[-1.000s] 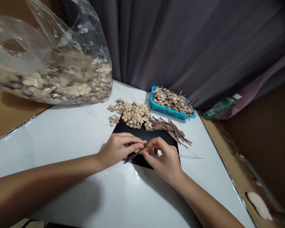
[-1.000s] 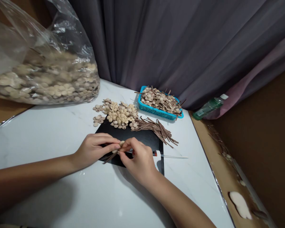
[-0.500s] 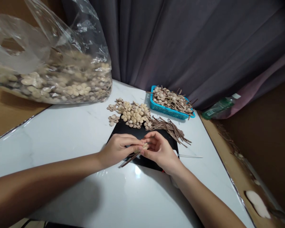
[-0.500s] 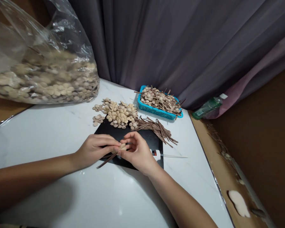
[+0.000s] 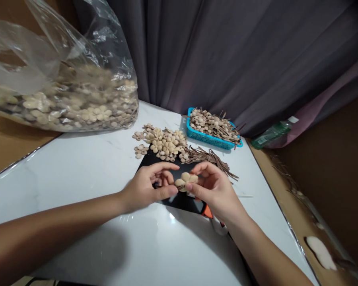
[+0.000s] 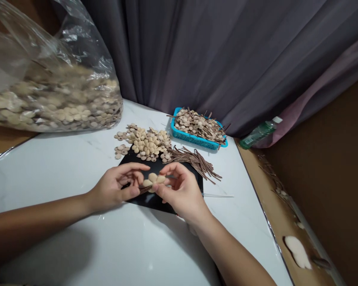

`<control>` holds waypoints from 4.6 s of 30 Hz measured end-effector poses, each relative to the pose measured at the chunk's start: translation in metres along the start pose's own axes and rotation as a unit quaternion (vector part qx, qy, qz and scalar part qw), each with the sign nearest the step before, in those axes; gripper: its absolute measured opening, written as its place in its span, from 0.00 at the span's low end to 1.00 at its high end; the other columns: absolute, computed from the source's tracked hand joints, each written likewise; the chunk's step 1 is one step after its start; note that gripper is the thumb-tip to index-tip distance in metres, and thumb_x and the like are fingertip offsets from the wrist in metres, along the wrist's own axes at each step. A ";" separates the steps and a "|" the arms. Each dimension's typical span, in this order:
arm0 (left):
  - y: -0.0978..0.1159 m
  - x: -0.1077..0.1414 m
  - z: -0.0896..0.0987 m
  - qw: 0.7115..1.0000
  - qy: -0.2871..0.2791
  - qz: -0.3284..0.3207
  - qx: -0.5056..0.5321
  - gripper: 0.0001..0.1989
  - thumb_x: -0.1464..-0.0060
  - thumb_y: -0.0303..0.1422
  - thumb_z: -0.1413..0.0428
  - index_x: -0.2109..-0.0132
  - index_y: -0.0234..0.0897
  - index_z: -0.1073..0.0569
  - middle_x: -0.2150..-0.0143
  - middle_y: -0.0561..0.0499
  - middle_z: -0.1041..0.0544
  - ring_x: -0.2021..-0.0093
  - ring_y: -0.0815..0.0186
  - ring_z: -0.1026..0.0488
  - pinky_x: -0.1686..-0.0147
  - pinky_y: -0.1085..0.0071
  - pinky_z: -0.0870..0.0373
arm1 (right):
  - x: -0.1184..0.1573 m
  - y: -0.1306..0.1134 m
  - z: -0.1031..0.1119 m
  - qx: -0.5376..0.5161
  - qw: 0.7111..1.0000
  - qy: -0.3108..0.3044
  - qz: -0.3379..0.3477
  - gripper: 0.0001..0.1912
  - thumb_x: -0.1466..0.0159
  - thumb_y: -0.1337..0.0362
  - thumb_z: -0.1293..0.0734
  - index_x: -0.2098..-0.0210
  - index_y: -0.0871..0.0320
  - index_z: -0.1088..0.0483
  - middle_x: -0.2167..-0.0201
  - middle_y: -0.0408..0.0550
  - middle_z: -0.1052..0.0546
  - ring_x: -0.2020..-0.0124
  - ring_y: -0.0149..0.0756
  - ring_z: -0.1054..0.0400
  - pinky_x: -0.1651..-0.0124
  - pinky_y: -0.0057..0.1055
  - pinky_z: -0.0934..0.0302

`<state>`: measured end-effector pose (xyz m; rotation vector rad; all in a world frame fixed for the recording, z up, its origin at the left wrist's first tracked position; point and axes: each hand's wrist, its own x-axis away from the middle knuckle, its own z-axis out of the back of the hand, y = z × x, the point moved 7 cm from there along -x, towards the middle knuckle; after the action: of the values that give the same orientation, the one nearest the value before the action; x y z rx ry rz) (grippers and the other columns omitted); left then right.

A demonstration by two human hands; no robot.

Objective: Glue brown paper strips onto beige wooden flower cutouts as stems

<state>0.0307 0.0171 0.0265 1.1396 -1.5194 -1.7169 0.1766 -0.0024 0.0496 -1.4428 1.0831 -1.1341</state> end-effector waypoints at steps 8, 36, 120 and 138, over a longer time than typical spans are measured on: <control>0.003 0.008 -0.008 0.999 -0.003 0.027 0.020 0.22 0.49 0.32 0.40 0.47 0.41 0.33 0.74 0.58 0.28 0.72 0.73 0.28 0.66 0.76 0.31 | 0.010 -0.018 0.002 0.042 0.997 0.036 0.051 0.15 0.47 0.65 0.27 0.66 0.56 0.36 0.73 0.41 0.28 0.78 0.24 0.36 0.86 0.16 0.38; 0.043 0.023 -0.015 0.826 -0.048 -0.435 -0.355 0.13 0.45 0.30 0.44 0.52 0.40 0.29 0.60 0.46 0.22 0.57 0.61 0.28 0.58 0.65 0.29 | 0.006 0.007 -0.019 -0.021 0.986 -0.121 -0.112 0.23 0.49 0.64 0.25 0.60 0.56 0.40 0.73 0.39 0.27 0.82 0.24 0.33 0.92 0.12 0.47; 0.046 0.027 -0.017 0.829 -0.044 -0.432 -0.352 0.15 0.53 0.26 0.38 0.55 0.35 0.26 0.66 0.46 0.22 0.66 0.63 0.28 0.66 0.67 0.30 | 0.057 -0.021 -0.015 0.376 0.820 -0.014 0.431 0.13 0.42 0.75 0.34 0.57 0.60 0.27 0.66 0.52 0.28 0.69 0.32 0.32 0.68 0.29 0.35; 0.021 0.015 -0.021 0.987 0.003 -0.093 -0.133 0.06 0.47 0.26 0.45 0.71 0.33 0.27 0.74 0.51 0.25 0.74 0.71 0.29 0.73 0.78 0.33 | 0.030 0.032 -0.011 -0.140 0.990 -0.003 -0.026 0.14 0.51 0.66 0.24 0.66 0.58 0.29 0.77 0.38 0.27 0.81 0.21 0.39 0.84 0.15 0.44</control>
<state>0.0393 -0.0096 0.0439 1.1727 -1.1641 -1.9688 0.1688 -0.0381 0.0227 -1.6990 1.2452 -1.0429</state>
